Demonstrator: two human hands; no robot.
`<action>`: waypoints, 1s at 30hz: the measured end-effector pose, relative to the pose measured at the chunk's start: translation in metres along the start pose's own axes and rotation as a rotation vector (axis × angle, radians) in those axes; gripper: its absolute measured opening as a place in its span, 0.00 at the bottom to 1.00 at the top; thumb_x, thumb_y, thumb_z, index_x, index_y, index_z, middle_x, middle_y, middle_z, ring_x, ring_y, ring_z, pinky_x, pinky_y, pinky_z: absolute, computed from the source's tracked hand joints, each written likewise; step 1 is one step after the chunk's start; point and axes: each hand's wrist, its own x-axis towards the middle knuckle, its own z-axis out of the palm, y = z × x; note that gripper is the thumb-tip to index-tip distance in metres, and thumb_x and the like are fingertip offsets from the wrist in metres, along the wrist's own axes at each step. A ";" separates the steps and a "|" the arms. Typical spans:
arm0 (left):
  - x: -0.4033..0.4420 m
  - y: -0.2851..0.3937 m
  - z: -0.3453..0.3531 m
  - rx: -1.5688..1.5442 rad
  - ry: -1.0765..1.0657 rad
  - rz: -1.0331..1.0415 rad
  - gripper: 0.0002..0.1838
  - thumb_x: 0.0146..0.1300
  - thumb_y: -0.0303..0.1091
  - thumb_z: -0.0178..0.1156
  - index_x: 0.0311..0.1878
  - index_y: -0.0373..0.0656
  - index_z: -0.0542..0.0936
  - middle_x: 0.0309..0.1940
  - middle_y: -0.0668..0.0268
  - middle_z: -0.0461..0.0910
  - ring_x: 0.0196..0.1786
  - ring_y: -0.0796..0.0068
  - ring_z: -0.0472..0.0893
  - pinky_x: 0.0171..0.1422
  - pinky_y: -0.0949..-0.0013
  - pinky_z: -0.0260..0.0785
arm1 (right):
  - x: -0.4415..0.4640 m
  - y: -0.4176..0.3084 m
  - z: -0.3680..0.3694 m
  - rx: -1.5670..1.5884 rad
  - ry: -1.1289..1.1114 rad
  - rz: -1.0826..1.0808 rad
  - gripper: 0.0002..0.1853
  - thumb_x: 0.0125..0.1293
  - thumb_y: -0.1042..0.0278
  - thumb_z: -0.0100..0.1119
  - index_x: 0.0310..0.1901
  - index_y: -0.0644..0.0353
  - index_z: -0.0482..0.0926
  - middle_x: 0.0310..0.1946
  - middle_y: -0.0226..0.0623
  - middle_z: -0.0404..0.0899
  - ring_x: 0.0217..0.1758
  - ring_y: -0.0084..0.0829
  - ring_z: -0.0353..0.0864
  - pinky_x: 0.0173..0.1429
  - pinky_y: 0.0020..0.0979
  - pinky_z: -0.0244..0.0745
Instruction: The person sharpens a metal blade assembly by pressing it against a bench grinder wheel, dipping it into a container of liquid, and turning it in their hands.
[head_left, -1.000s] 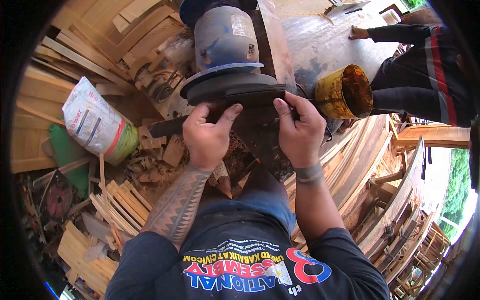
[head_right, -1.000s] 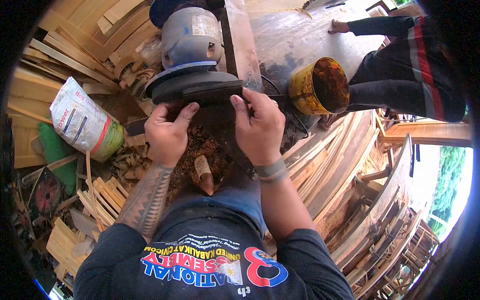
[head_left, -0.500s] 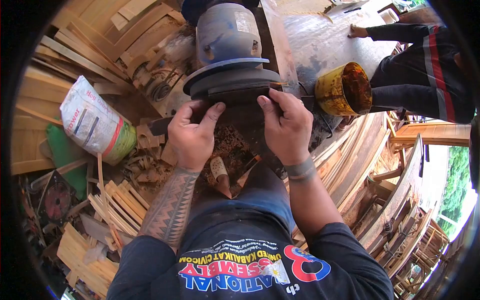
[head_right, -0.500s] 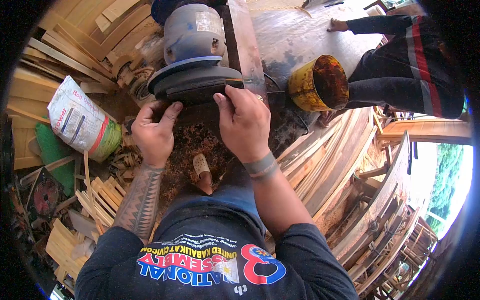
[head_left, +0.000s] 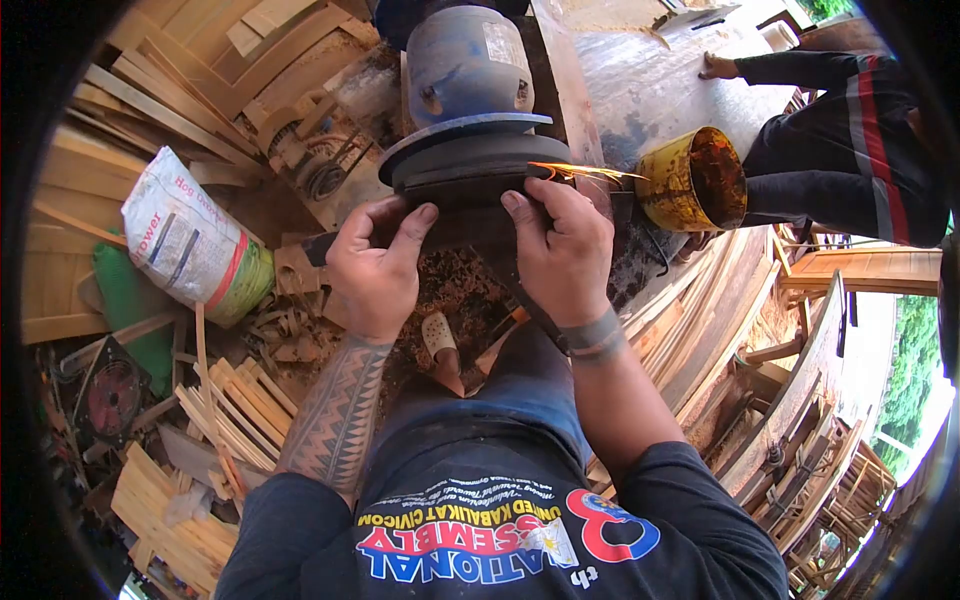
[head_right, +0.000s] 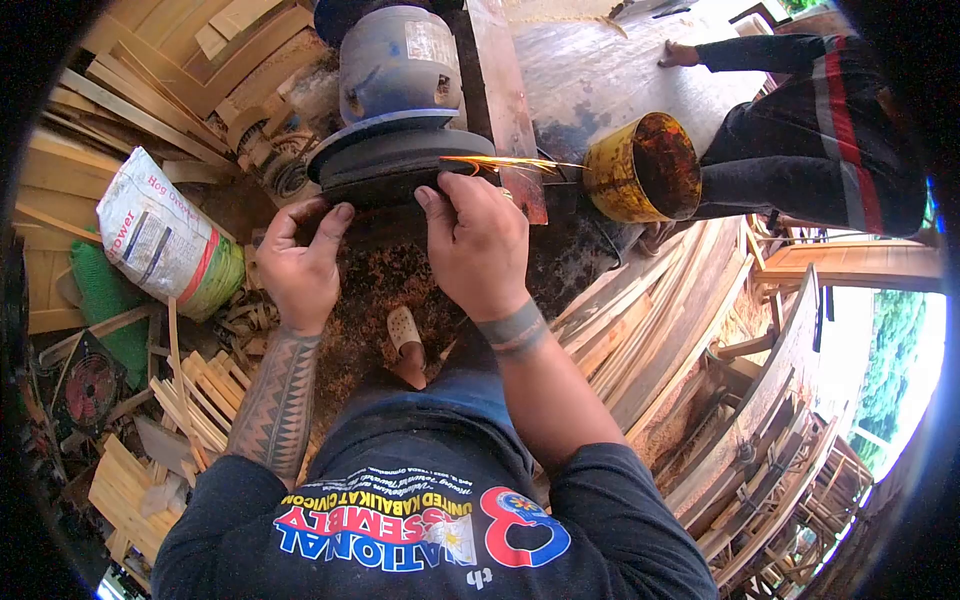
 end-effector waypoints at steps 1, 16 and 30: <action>0.000 0.001 -0.001 -0.003 -0.007 0.001 0.16 0.70 0.35 0.82 0.49 0.32 0.90 0.39 0.63 0.92 0.42 0.80 0.86 0.51 0.71 0.80 | 0.000 0.000 0.001 0.002 -0.001 -0.004 0.12 0.68 0.68 0.80 0.46 0.66 0.90 0.40 0.48 0.92 0.42 0.47 0.92 0.50 0.39 0.85; 0.001 0.005 -0.001 0.119 -0.007 0.040 0.17 0.69 0.36 0.82 0.49 0.33 0.89 0.39 0.64 0.92 0.42 0.80 0.86 0.52 0.71 0.80 | 0.002 0.000 -0.001 0.035 0.041 -0.045 0.09 0.71 0.68 0.74 0.45 0.64 0.87 0.39 0.49 0.89 0.41 0.53 0.89 0.48 0.46 0.83; -0.005 0.021 0.042 0.090 -0.081 -0.006 0.17 0.67 0.39 0.83 0.44 0.33 0.90 0.37 0.58 0.93 0.38 0.74 0.89 0.48 0.66 0.81 | 0.009 0.029 -0.034 0.036 0.054 0.076 0.11 0.71 0.66 0.77 0.48 0.63 0.89 0.40 0.48 0.91 0.39 0.49 0.90 0.46 0.43 0.84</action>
